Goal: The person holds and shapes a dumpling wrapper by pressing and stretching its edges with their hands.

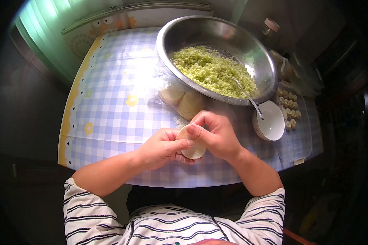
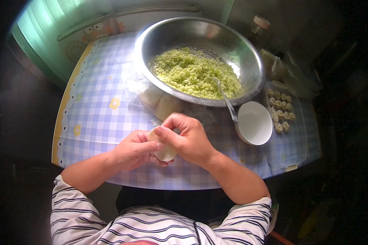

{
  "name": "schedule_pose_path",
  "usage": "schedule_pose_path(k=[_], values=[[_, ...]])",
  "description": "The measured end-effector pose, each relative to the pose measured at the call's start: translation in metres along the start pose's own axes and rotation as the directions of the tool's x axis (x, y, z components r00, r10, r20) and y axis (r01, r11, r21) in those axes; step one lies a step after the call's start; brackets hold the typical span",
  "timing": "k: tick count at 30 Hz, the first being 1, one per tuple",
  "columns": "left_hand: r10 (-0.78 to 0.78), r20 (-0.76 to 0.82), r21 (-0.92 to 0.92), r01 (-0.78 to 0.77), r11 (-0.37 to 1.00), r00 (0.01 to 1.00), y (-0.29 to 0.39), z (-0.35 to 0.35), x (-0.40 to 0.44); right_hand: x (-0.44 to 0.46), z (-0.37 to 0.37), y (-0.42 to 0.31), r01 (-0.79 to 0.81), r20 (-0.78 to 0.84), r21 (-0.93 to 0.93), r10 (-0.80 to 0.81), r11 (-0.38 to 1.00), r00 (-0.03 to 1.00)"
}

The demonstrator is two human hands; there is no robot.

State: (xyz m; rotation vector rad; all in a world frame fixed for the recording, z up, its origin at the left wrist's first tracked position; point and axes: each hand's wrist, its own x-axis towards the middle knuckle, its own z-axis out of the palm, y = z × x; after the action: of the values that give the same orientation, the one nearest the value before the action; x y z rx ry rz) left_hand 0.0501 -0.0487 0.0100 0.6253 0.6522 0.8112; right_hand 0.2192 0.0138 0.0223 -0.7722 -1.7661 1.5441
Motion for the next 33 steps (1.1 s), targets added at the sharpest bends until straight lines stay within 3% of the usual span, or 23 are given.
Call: schedule_pose_path(k=[8, 11, 17, 29, 33], values=[[0.028, 0.023, 0.009, -0.028, 1.0, 0.999, -0.0005, 0.001, 0.0006, -0.0003, -0.0021, -0.0023, -0.066, -0.009, 0.098, 0.067, 0.993, 0.998], [0.035, 0.016, 0.01, -0.035, 0.999, 0.999, -0.0022, -0.0013, 0.0009, 0.0022, -0.0013, -0.0019, 0.055, 0.007, 0.013, -0.055, 0.998, 0.998], [0.022, 0.04, 0.015, -0.023, 1.0, 0.999, -0.0065, -0.0075, 0.0017, -0.0009, -0.0003, -0.0036, -0.027, 0.028, -0.076, 0.029, 0.997, 0.999], [-0.007, 0.012, 0.011, 0.007, 1.0, 1.0, -0.0004, -0.0007, 0.0008, -0.0017, 0.0005, -0.0037, -0.109, 0.031, 0.181, 0.105, 0.977, 0.994], [-0.013, -0.005, 0.026, 0.014, 1.0, 1.0, 0.0009, 0.0017, -0.0003, 0.0009, 0.0002, -0.0011, 0.024, 0.006, 0.068, -0.024, 0.997, 1.0]])
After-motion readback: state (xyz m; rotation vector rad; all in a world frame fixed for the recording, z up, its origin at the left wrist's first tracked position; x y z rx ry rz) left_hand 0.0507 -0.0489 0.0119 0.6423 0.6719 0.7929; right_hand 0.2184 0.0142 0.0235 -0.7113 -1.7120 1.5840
